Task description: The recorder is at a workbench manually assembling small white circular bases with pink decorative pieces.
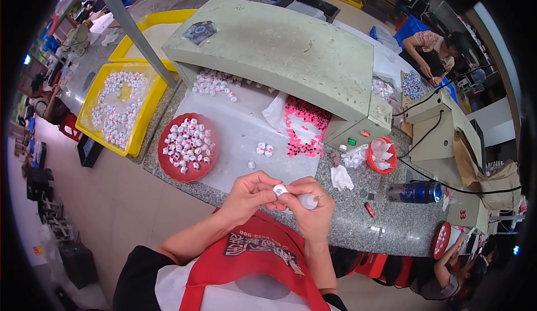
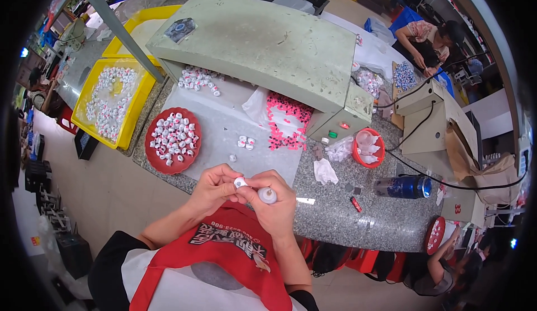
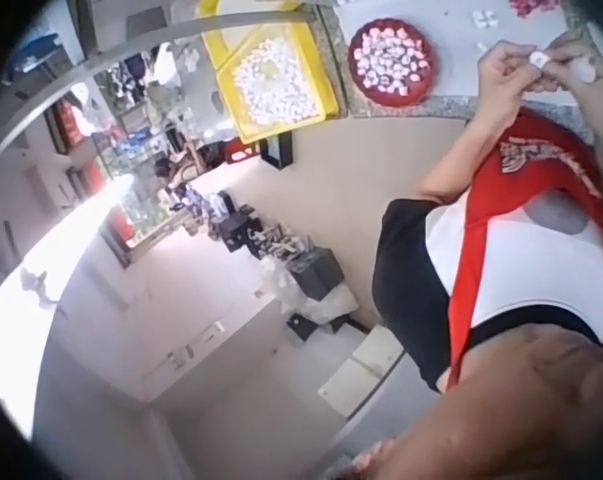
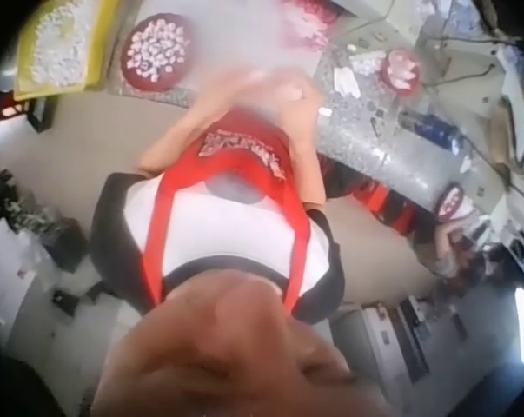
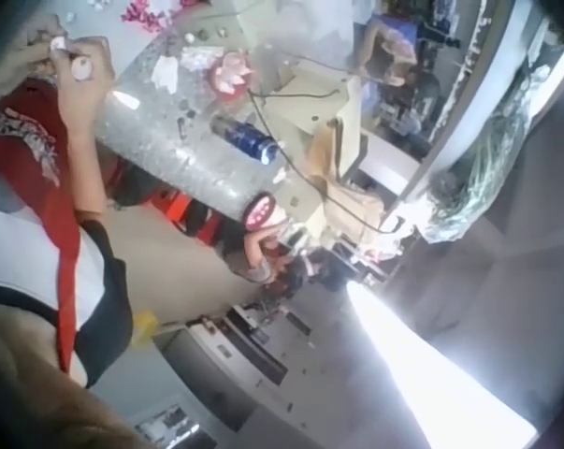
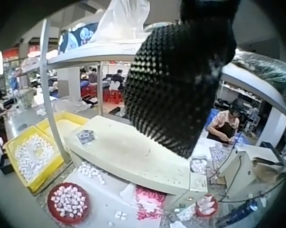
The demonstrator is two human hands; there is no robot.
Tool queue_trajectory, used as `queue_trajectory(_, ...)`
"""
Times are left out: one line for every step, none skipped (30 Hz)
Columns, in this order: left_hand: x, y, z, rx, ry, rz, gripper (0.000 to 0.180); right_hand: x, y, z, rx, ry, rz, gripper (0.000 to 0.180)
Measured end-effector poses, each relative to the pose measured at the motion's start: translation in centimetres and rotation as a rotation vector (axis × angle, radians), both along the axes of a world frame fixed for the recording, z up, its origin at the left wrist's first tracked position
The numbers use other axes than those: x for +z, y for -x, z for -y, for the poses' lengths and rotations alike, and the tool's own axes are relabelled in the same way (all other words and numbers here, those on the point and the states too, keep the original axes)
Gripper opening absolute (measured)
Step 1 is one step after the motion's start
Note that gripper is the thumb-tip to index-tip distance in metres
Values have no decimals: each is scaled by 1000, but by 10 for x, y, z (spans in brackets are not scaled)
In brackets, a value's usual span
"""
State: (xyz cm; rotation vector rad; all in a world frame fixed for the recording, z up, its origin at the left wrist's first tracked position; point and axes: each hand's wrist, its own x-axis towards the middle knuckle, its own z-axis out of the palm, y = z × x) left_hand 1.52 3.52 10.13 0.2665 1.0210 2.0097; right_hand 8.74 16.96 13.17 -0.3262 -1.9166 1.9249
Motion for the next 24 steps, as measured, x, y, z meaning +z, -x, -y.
queue_trajectory(-3, -1, -1, -5, -100, 127, 16, 1, 0, 4, 1, -2, 0, 15)
queue_trajectory(-7, -3, -3, -6, -102, 127, 16, 1, 0, 8, -69, -19, 12, 15)
queue_trajectory(-10, -5, -4, 11, -152, 190, 15, 1, 0, 10, -139, -37, 23, 15)
queue_trajectory(-12, -5, -5, 27, -202, 252, 14, 2, 0, 10, -140, -39, 23, 15)
queue_trajectory(-13, -5, -5, 27, -202, 253, 14, 3, 0, 10, -132, -115, 25, 15)
queue_trajectory(-14, -4, -5, 9, -221, 262, 14, 3, -1, 10, -125, -191, 28, 16)
queue_trajectory(-15, -4, -4, -8, -239, 271, 14, 3, -1, 9, -126, -190, 28, 16)
queue_trajectory(-16, -4, -3, -10, -238, 271, 14, 3, 0, 7, -116, -245, -1, 16)
queue_trajectory(-17, -5, -3, -13, -240, 264, 13, 3, 0, 6, -107, -302, -31, 17)
queue_trajectory(-18, -5, -3, -16, -242, 256, 13, 4, 0, 6, -110, -302, -31, 17)
queue_trajectory(-19, -6, -3, -18, -242, 257, 13, 4, 0, 6, -112, -328, -52, 16)
queue_trajectory(-20, -7, -4, -18, -252, 272, 13, 5, 0, 6, -113, -353, -72, 16)
queue_trajectory(-20, -8, -4, -17, -262, 287, 13, 4, 0, 7, -115, -354, -72, 16)
queue_trajectory(-20, -7, -5, -19, -262, 287, 13, 3, 0, 7, -128, -309, -25, 19)
queue_trajectory(-18, -7, -6, -48, -296, 321, 14, 2, -1, 8, -140, -265, 20, 21)
queue_trajectory(-18, -6, -7, -77, -329, 354, 15, 4, -2, 10, -142, -267, 20, 21)
queue_trajectory(-18, -7, -7, -78, -330, 353, 15, 8, -3, 14, -182, -191, 73, 25)
queue_trajectory(-19, -8, -7, -89, -344, 366, 16, 10, -4, 16, -221, -115, 126, 28)
queue_trajectory(-20, -8, -7, -100, -357, 380, 18, 9, -4, 15, -221, -116, 126, 28)
queue_trajectory(-21, -9, -7, -100, -358, 380, 18, 8, -5, 14, -200, -158, 120, 30)
queue_trajectory(-22, -9, -6, -99, -366, 383, 18, 7, -6, 14, -178, -200, 115, 33)
queue_trajectory(-23, -9, -6, -98, -374, 386, 19, 8, -6, 15, -178, -200, 115, 33)
queue_trajectory(-23, -9, -6, -98, -374, 386, 19, 8, -6, 15, -184, -223, 109, 32)
queue_trajectory(-24, -9, -6, -100, -372, 389, 19, 8, -6, 15, -190, -246, 102, 31)
